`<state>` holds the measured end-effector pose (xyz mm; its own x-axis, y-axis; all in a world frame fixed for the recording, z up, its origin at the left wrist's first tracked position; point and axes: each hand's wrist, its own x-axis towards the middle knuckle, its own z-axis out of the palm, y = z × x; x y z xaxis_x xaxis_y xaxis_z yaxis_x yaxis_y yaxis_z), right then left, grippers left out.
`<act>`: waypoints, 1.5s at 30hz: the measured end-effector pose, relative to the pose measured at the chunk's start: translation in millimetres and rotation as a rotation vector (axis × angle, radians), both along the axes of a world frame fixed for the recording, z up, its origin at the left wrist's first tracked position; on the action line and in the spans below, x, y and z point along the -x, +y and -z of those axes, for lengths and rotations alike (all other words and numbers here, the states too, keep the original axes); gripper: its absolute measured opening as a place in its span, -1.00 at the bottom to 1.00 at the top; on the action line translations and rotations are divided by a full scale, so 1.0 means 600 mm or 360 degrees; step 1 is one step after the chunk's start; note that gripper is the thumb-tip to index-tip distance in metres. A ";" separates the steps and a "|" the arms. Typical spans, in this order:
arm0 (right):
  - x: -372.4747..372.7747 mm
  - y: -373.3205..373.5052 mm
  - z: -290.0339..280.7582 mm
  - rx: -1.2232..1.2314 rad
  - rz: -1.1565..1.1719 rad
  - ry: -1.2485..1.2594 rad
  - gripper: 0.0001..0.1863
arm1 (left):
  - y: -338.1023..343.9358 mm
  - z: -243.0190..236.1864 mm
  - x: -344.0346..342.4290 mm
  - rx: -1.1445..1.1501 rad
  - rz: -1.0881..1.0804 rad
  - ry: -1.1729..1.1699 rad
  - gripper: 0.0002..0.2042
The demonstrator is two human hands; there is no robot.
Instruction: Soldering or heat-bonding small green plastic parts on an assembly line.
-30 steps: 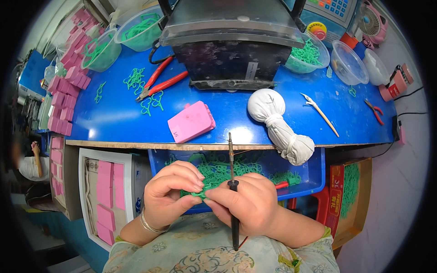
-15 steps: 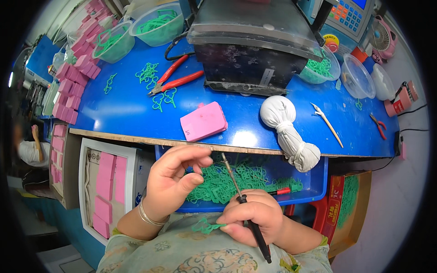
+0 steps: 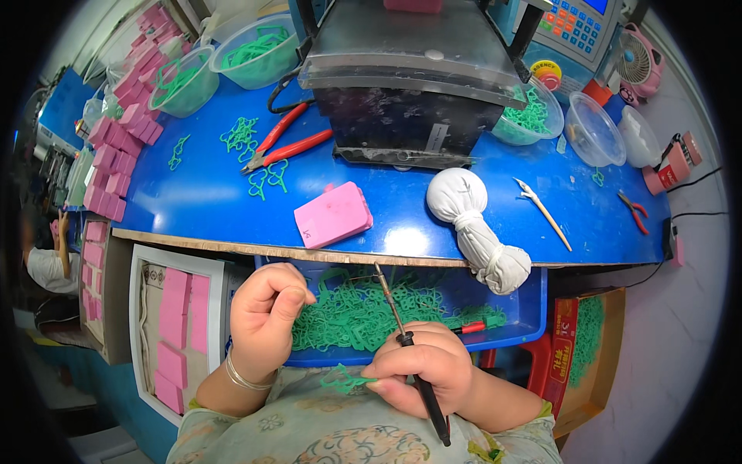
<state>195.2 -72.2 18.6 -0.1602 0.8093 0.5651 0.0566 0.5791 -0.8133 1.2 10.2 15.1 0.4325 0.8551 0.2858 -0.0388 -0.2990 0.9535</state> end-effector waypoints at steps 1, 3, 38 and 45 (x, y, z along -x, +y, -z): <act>0.001 -0.001 -0.001 -0.0007 0.0016 -0.0007 -0.79 | -0.005 -0.001 0.003 0.0076 -0.0008 -0.0015 -0.82; 0.001 -0.001 -0.002 0.0011 0.0073 -0.0028 -0.80 | -0.008 0.011 0.014 0.0059 0.0022 -0.0032 -0.82; -0.003 -0.018 0.009 -0.0748 0.0595 -0.0391 -0.51 | -0.011 0.010 -0.014 -0.0334 0.0285 -0.0118 -0.85; 0.004 -0.015 0.018 -0.0889 0.0583 -0.0213 -0.68 | -0.012 0.011 -0.017 -0.0276 0.0246 -0.0140 -0.73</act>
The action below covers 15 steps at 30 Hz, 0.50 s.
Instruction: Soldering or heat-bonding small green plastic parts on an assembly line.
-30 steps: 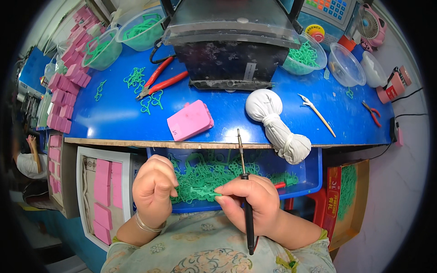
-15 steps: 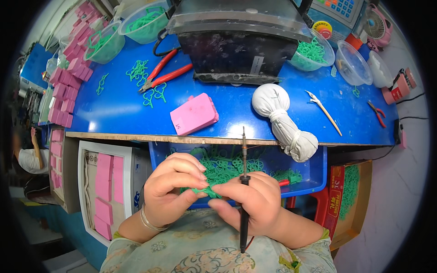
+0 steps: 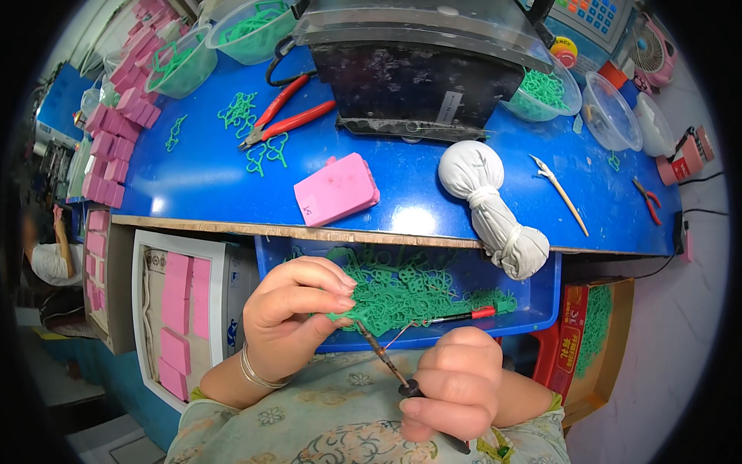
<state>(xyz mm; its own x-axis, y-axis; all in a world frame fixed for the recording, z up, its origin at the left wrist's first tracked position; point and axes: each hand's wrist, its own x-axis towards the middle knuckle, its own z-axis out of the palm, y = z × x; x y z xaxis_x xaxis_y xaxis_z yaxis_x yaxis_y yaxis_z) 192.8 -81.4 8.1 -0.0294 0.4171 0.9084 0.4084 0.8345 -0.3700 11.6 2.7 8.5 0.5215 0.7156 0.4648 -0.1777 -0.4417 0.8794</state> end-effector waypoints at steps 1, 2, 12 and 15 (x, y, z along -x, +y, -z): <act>-0.003 -0.001 -0.006 0.0067 -0.0057 -0.0058 -0.69 | 0.000 0.000 0.000 0.0008 -0.0001 -0.0005 -0.73; -0.006 -0.002 -0.011 0.0133 -0.0114 -0.0115 -0.69 | 0.000 0.001 0.000 0.0016 -0.0003 -0.0010 -0.74; -0.008 -0.006 -0.018 0.0230 -0.0179 -0.0197 -0.69 | 0.000 -0.002 -0.001 0.0010 0.0011 0.0028 -0.82; -0.006 -0.004 -0.018 0.0244 -0.0181 -0.0196 -0.70 | 0.000 -0.001 -0.001 -0.0008 -0.0026 0.0017 -0.77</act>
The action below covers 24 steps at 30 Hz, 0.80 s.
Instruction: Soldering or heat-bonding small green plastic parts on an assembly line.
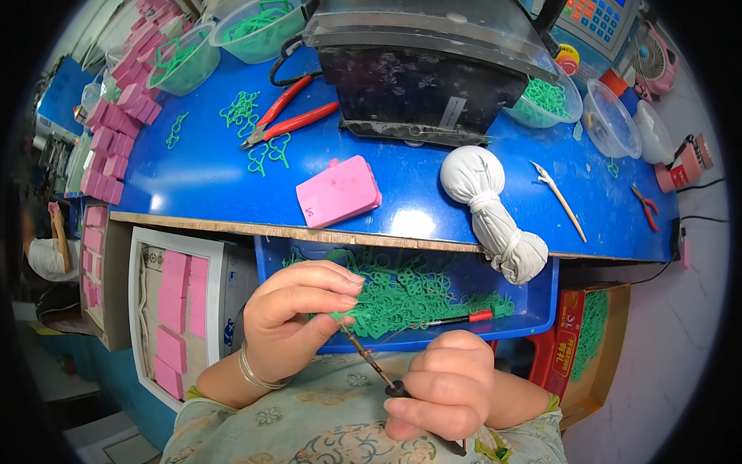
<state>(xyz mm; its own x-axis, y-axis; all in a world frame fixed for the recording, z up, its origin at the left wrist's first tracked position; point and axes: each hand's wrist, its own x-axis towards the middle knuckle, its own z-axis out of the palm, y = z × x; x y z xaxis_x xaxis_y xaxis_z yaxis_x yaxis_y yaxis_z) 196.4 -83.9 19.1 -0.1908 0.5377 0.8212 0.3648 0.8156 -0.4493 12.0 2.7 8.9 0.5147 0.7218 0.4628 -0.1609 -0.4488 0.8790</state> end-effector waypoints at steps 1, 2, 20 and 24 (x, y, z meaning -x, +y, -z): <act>0.000 0.000 0.000 0.0005 -0.0004 -0.0006 -0.70 | -0.001 -0.001 0.001 -0.0032 -0.0031 0.0052 -0.77; 0.000 0.001 -0.001 0.0009 -0.0008 -0.0012 -0.70 | -0.002 -0.003 0.001 -0.0064 -0.0062 0.0104 -0.77; 0.003 0.003 0.008 0.0107 0.0119 0.0135 -0.84 | -0.005 -0.005 -0.001 -0.0090 -0.0127 0.0136 -0.73; 0.010 0.004 -0.004 0.0421 0.0022 0.0295 -0.79 | -0.008 -0.004 -0.001 -0.0034 -0.0120 0.0134 -0.73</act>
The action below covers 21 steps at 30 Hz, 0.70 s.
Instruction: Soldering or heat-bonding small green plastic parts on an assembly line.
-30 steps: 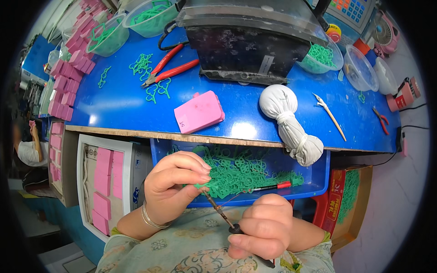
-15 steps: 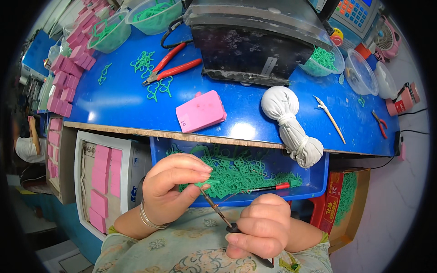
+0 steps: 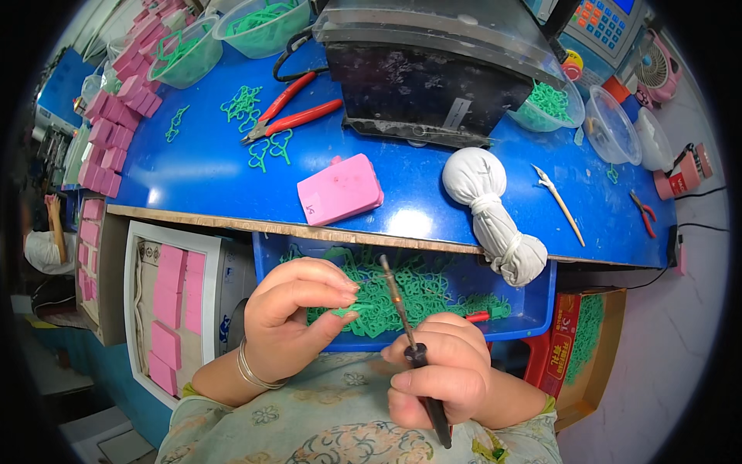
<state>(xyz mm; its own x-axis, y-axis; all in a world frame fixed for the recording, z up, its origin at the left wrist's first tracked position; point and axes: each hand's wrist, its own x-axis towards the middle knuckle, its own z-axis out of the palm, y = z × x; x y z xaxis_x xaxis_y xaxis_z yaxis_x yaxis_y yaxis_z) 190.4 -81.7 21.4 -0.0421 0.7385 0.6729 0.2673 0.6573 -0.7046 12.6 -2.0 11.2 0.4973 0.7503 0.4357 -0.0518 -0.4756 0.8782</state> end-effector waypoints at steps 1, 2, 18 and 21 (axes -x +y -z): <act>-0.005 0.000 0.002 0.0027 -0.0048 -0.0039 -0.73 | 0.001 0.000 0.001 -0.0022 0.0013 0.0000 -0.73; -0.004 0.000 0.005 0.0026 -0.0046 -0.0042 -0.73 | 0.002 0.001 0.001 -0.0044 0.0026 0.0000 -0.73; 0.003 0.001 0.017 0.0032 -0.0094 0.0000 -0.81 | 0.006 -0.014 0.000 -0.0271 0.0072 0.0000 -0.77; 0.008 -0.003 0.026 -0.0109 0.0000 0.0177 -0.79 | 0.006 -0.014 -0.003 -0.0270 0.0077 -0.0017 -0.77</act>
